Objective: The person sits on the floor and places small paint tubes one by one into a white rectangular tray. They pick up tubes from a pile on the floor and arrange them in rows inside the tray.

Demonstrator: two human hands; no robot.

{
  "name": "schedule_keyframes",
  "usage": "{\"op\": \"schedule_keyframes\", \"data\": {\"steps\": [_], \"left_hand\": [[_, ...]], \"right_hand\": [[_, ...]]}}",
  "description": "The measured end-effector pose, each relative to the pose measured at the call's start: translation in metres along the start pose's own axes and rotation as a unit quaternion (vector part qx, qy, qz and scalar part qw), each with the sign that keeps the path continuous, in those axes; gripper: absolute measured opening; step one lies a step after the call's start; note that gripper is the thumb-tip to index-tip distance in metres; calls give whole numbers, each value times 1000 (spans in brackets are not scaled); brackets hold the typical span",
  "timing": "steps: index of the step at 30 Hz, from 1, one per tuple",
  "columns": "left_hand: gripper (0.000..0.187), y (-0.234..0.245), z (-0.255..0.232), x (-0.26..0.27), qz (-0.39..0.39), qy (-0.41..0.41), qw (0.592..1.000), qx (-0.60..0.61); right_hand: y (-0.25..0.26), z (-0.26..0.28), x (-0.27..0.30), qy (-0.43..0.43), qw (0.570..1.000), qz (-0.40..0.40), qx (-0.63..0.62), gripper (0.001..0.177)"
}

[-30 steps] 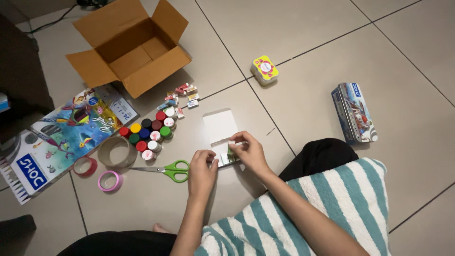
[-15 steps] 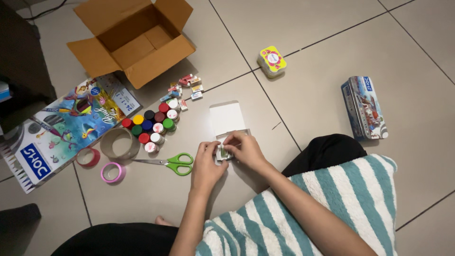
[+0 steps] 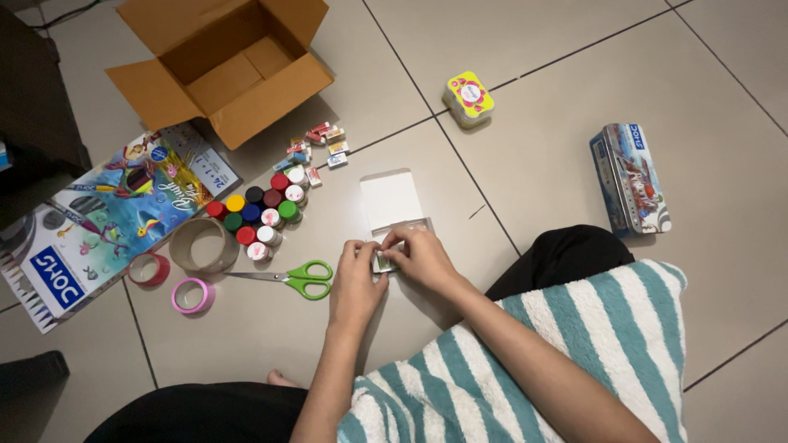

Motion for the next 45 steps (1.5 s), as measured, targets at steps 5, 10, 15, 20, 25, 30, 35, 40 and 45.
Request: {"op": "schedule_keyframes", "data": {"steps": [5, 10, 15, 20, 25, 30, 35, 40, 45], "left_hand": [[54, -1, 0, -1, 6, -15, 996, -82], [59, -2, 1, -3, 23, -27, 987, -158], [61, -5, 4, -4, 50, -16, 978, -204], [61, -9, 9, -4, 53, -22, 975, -215], [59, -13, 11, -3, 54, -25, 972, -228], [56, -14, 12, -3, 69, -17, 970, -234], [55, -14, 12, -3, 66, -21, 973, -220], [54, -12, 10, -2, 57, -7, 981, -186], [56, -10, 4, -2, 39, -15, 988, -149]], "right_hand": [[4, 4, 2, 117, 991, -57, 37, 9], [5, 2, 3, 89, 995, -33, 38, 18], [3, -1, 3, 88, 994, -26, 60, 23], [1, -4, 3, 106, 990, -19, 95, 27], [0, -2, 5, 94, 987, 15, 132, 25], [4, 4, 8, 83, 986, 24, 143, 21], [3, 2, 7, 85, 985, 21, 147, 17], [11, -1, 6, 85, 991, -12, 104, 28], [39, 6, 7, 125, 980, 22, 153, 43]]}}
Point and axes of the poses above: each hand's wrist, its own x-axis away from the middle knuckle, its own y-axis out of the back of the hand, z = x × y, the point moved 2 cm from there along -x, towards the middle knuckle, and after that the axes turned 4 degrees about x, right-handed, at the moved point
